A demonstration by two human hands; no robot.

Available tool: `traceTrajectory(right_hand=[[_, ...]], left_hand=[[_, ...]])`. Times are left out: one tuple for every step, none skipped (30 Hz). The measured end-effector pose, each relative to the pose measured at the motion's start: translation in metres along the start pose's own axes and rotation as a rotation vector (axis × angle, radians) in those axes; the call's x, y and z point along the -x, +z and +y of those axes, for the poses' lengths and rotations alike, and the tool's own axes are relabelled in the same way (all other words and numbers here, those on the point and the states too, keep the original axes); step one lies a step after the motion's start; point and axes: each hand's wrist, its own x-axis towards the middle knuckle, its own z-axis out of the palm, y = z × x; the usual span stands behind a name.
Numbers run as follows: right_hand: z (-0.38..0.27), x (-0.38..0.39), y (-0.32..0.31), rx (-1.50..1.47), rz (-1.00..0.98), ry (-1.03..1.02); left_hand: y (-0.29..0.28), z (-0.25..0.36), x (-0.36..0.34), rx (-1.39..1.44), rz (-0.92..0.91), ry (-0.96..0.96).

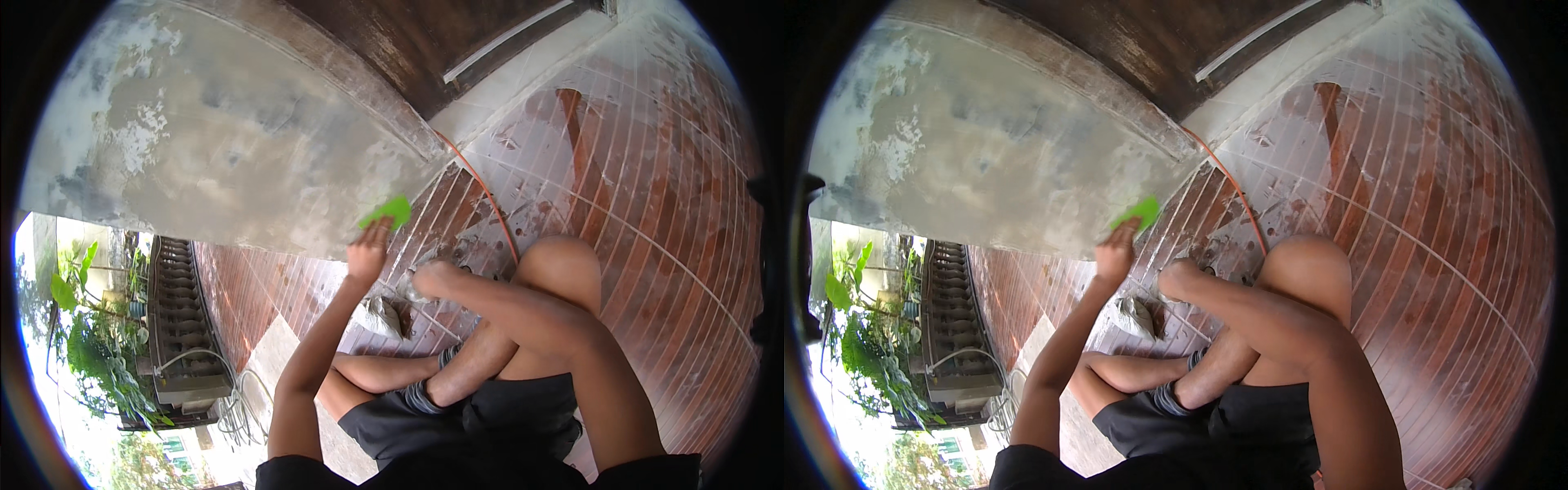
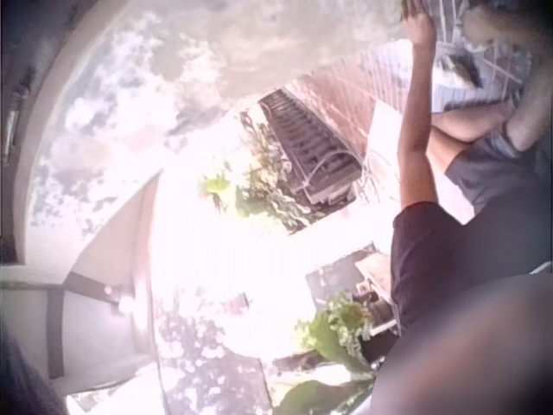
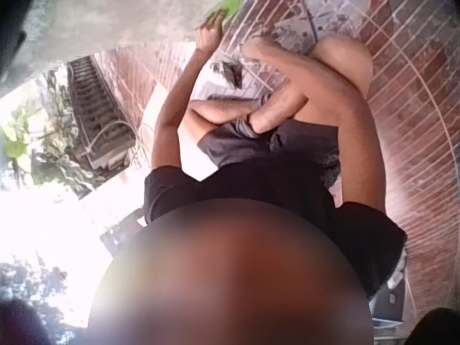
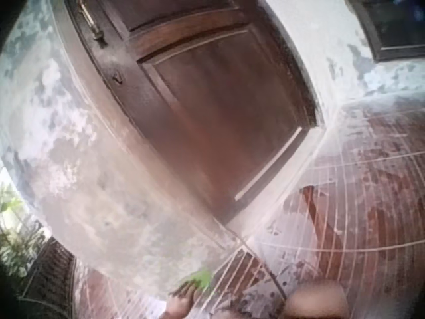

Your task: The person sits on the floor and uses a green plastic scraper to smooth a wet plaster patch on a wall. They then use a metal trowel to apply and level more plaster, alternating between the two tools to refine the surface.

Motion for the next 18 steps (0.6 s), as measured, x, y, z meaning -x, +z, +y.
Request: traceTrajectory(right_hand=[[0.0,-0.002,-0.001,0.028,-0.029,-0.01],[-0.001,-0.004,-0.001,0.054,-0.053,-0.036],[-0.002,-0.007,-0.001,0.026,-0.028,-0.027],[-0.003,-0.01,0.0,0.001,0.005,-0.024],[-0.005,-0.014,0.001,-0.02,0.037,-0.021],[-0.006,-0.017,0.003,0.02,0.057,-0.036],[-0.008,-0.02,0.006,0.016,0.101,-0.042],[-0.009,-0.023,0.008,0.019,0.131,-0.044],[-0.01,-0.025,0.011,0.022,0.156,-0.045],[-0.011,-0.027,0.014,0.039,0.128,-0.058],[-0.011,-0.028,0.016,0.051,0.094,-0.066],[-0.012,-0.028,0.019,0.068,0.107,-0.06],[-0.011,-0.028,0.021,0.034,0.108,-0.066],[-0.011,-0.026,0.024,0.008,0.159,-0.059],[-0.01,-0.025,0.025,-0.013,0.172,-0.044],[-0.009,-0.023,0.026,0.003,0.195,-0.051],[-0.008,-0.021,0.027,0.015,0.177,-0.057],[-0.008,-0.02,0.027,0.017,0.19,-0.065]], left_hand=[[-0.023,0.0,-0.012,0.062,0.103,-0.069],[-0.045,-0.005,-0.03,0.075,0.257,-0.045],[-0.071,-0.011,-0.046,0.055,0.356,-0.073],[-0.096,-0.018,-0.059,0.022,0.403,-0.108],[-0.117,-0.025,-0.072,-0.011,0.461,-0.126],[-0.132,-0.031,-0.078,-0.213,0.438,-0.129],[-0.131,-0.032,-0.084,-0.24,0.455,-0.043],[-0.124,-0.034,-0.087,-0.265,0.447,-0.011],[-0.113,-0.038,-0.087,-0.292,0.379,-0.074],[-0.091,-0.039,-0.085,-0.29,0.416,0.014],[-0.068,-0.036,-0.073,-0.308,0.343,-0.005],[-0.042,-0.034,-0.062,-0.295,0.365,0.063],[-0.017,-0.027,-0.045,-0.244,0.26,0.013],[0.007,-0.023,-0.031,-0.259,0.197,0.046],[0.027,-0.02,-0.02,-0.247,0.14,0.096],[0.045,-0.017,-0.011,-0.218,0.08,0.114],[0.059,-0.012,-0.003,-0.207,0.001,0.111],[0.072,-0.008,0.003,-0.18,-0.02,0.155]])
